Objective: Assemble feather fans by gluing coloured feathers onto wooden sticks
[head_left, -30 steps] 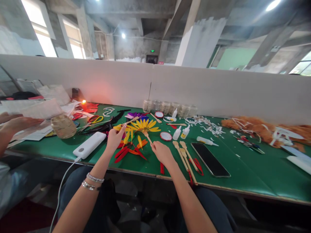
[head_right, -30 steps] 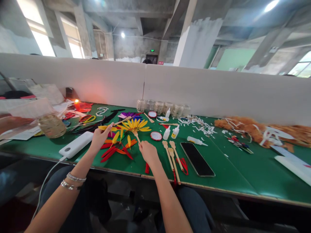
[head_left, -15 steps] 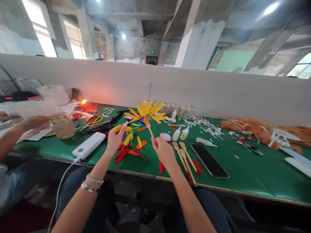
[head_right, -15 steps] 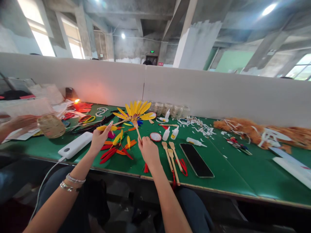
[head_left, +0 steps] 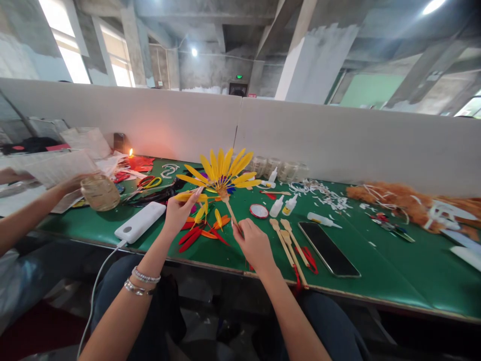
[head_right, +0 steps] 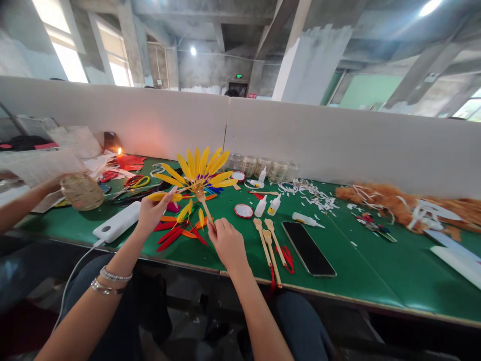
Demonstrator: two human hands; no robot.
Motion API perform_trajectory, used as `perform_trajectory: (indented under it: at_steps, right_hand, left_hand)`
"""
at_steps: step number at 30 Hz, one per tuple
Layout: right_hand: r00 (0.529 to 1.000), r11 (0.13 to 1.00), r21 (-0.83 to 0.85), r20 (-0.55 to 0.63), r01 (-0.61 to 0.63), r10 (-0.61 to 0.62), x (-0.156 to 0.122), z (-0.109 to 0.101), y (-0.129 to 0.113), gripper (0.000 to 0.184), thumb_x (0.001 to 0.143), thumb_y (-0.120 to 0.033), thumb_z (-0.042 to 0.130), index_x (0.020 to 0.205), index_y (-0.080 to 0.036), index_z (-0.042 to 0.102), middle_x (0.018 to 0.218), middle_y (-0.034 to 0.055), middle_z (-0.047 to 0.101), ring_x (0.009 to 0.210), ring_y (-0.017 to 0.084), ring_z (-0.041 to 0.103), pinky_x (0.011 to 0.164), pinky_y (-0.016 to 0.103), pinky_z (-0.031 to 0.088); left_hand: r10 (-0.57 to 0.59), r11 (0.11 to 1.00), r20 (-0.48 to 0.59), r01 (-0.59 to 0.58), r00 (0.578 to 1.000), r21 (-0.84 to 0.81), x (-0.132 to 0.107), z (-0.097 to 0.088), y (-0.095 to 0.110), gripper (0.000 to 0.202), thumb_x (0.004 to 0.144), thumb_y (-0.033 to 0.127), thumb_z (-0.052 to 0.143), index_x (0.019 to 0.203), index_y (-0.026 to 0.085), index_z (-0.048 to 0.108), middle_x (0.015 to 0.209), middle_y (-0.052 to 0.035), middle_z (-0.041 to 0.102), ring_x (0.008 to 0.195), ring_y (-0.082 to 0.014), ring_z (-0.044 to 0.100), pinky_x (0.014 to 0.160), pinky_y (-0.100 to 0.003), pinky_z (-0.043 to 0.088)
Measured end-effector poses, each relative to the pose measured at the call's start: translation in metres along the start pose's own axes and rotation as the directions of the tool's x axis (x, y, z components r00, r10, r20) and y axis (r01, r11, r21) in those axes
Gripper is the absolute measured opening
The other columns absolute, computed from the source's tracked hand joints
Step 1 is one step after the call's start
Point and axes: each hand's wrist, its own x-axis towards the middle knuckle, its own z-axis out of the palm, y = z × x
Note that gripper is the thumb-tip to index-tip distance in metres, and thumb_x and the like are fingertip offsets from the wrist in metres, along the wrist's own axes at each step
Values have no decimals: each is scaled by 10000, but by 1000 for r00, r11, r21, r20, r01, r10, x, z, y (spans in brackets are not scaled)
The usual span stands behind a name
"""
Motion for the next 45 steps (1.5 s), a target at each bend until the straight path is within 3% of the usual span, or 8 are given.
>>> perform_trajectory:
  at_steps: [13,26,31,36,45]
  right_hand:
    - [998,998,5,-17,56,-56,-1,1,-2,306,920,-293,329,677,-189,482,660,21,527,622,126,515,566,248,324]
    - [998,997,31,-13,69,-69,-1,2,-7,311,922,-298,319,689,-188,492,655,22,525,623,125,514,565,245,332]
    - [998,997,46,-1,59,-59,-1,1,-6,304,922,-287,320,691,-187,491,669,25,534,631,124,518,576,242,338]
    - [994,994,33,-10,107,-106,-2,2,-9,304,921,-287,328,685,-183,489,649,23,528,615,124,518,564,244,332]
    - [977,982,31,-109,189,-184,-2,7,-11,306,917,-263,340,656,-180,476,615,11,511,567,108,491,540,234,328]
  left_hand:
    - [21,999,4,-21,1000,42,2,-5,-3,337,713,438,585,570,134,605,479,6,514,466,-94,425,416,-205,295]
    - [54,996,-110,-45,992,75,0,-4,-6,359,748,455,558,573,146,610,440,22,445,420,-83,369,402,-219,256]
    - [-10,1000,14,9,1000,18,0,-2,-9,424,752,510,529,536,151,594,372,39,359,361,-67,284,375,-224,207]
    - [-29,998,212,42,977,-56,-1,3,-9,479,757,531,507,471,148,551,383,23,388,359,-64,302,383,-225,229]
    - [-67,993,223,88,972,-85,-4,7,-7,444,721,521,578,515,128,563,423,24,433,364,-47,305,362,-203,214]
